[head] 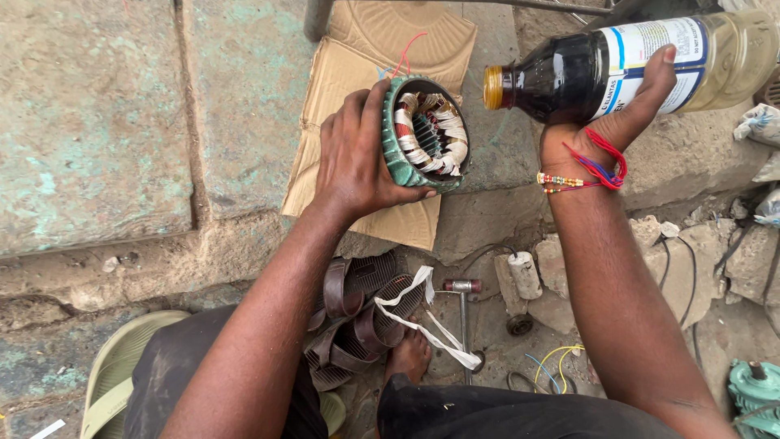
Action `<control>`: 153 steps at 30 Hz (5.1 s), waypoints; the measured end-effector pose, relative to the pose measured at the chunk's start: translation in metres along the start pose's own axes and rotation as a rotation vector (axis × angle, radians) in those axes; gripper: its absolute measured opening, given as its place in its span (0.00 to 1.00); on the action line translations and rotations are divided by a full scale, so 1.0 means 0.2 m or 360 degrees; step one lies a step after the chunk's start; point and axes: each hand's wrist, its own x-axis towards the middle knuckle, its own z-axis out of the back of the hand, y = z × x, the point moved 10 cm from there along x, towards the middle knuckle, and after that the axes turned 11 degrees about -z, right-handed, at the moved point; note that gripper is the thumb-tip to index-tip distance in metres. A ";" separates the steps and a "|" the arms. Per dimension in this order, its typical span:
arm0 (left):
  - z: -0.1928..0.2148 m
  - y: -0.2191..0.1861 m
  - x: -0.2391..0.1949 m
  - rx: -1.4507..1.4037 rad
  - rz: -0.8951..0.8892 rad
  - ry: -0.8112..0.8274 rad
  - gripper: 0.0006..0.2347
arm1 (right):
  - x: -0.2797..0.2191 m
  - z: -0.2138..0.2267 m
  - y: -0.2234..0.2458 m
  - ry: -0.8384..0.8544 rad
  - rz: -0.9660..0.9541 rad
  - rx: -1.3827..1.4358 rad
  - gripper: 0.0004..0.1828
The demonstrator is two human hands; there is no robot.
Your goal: The person holds a cylindrical motor stator with copper windings and pours a yellow liquid from a plastic bottle into the center of the stator. The person rotates the stator to distribute the liquid and then places it on a piece of cardboard.
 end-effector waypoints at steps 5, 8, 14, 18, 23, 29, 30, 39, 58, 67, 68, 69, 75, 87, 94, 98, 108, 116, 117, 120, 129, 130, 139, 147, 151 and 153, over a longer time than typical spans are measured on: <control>-0.01 -0.02 0.04 0.0052 0.0039 0.0014 0.63 | 0.01 0.05 0.01 0.0024 -0.0032 -0.0010 0.31; -0.04 -0.03 0.07 0.0077 0.0082 0.0057 0.64 | 0.03 0.03 0.01 0.0153 -0.0033 -0.0128 0.32; -0.06 -0.05 0.13 0.0072 0.0113 0.0054 0.63 | 0.09 0.06 0.06 0.0171 0.0088 -0.0085 0.36; -0.09 -0.05 0.16 0.0165 0.0156 0.0100 0.64 | 0.07 0.09 0.07 0.0150 0.0073 -0.0159 0.37; -0.10 -0.06 0.17 0.0161 0.0150 0.0093 0.63 | 0.06 0.08 0.06 0.0179 0.0032 -0.0174 0.37; -0.11 -0.06 0.18 0.0186 0.0187 0.0122 0.63 | 0.05 0.03 0.07 0.0214 0.0125 -0.0214 0.39; -0.11 -0.06 0.18 0.0173 0.0180 0.0110 0.63 | 0.05 0.04 0.06 0.0195 0.0121 -0.0189 0.39; -0.10 -0.07 0.19 0.0177 0.0163 0.0082 0.63 | 0.05 0.09 0.05 0.0068 0.0083 -0.0194 0.41; -0.11 -0.06 0.20 0.0198 0.0170 0.0103 0.62 | 0.04 0.06 0.01 0.0074 0.0083 -0.0181 0.46; -0.10 -0.06 0.21 0.0182 0.0164 0.0074 0.61 | 0.03 0.02 -0.04 0.0150 0.0046 -0.0184 0.48; -0.09 -0.06 0.21 0.0183 0.0161 0.0066 0.61 | 0.04 0.02 -0.04 0.0140 0.0064 -0.0186 0.48; -0.09 -0.06 0.21 0.0177 0.0169 0.0073 0.61 | 0.04 0.02 -0.04 0.0117 0.0058 -0.0188 0.48; -0.11 -0.05 0.21 0.0187 0.0194 0.0119 0.61 | 0.04 0.00 -0.05 0.0139 0.0024 -0.0183 0.51; -0.11 -0.04 0.21 0.0197 0.0187 0.0119 0.62 | 0.03 0.00 -0.07 0.0094 0.0049 -0.0273 0.54; -0.11 -0.05 0.22 0.0196 0.0182 0.0113 0.61 | 0.03 -0.02 -0.09 0.0045 0.0049 -0.0310 0.54; -0.10 -0.05 0.23 0.0218 0.0171 0.0115 0.60 | 0.02 -0.04 -0.11 0.0088 0.0014 -0.0325 0.52; -0.09 -0.04 0.23 0.0196 0.0233 0.0213 0.61 | 0.05 0.03 -0.11 -0.0079 0.0150 -0.0183 0.42; -0.05 -0.06 0.24 0.0200 0.0300 0.0261 0.60 | 0.00 -0.02 -0.18 -0.0162 0.0194 -0.0112 0.37; -0.05 -0.06 0.24 0.0195 0.0308 0.0266 0.60 | -0.02 -0.04 -0.17 -0.0143 0.0218 -0.0135 0.38; -0.04 -0.06 0.24 0.0192 0.0329 0.0276 0.59 | -0.05 -0.09 -0.15 -0.0125 0.0277 -0.0181 0.38; -0.06 -0.05 0.25 0.0230 0.0300 0.0299 0.60 | -0.05 -0.10 -0.17 -0.0178 0.0343 -0.0184 0.37; -0.06 -0.05 0.25 0.0230 0.0301 0.0299 0.60 | -0.05 -0.10 -0.17 -0.0181 0.0349 -0.0197 0.37; -0.08 -0.03 0.24 0.0265 0.0314 0.0329 0.62 | -0.02 -0.04 -0.14 -0.0218 0.0362 -0.0270 0.42; -0.07 -0.04 0.23 0.0256 0.0287 0.0294 0.62 | -0.02 -0.02 -0.03 -0.0205 0.0389 -0.0293 0.41; -0.07 -0.05 0.23 0.0253 0.0290 0.0293 0.62 | -0.04 -0.04 -0.01 -0.0200 0.0353 -0.0236 0.40; -0.07 -0.05 0.23 0.0253 0.0292 0.0295 0.62 | -0.04 -0.04 0.00 -0.0249 0.0359 -0.0242 0.41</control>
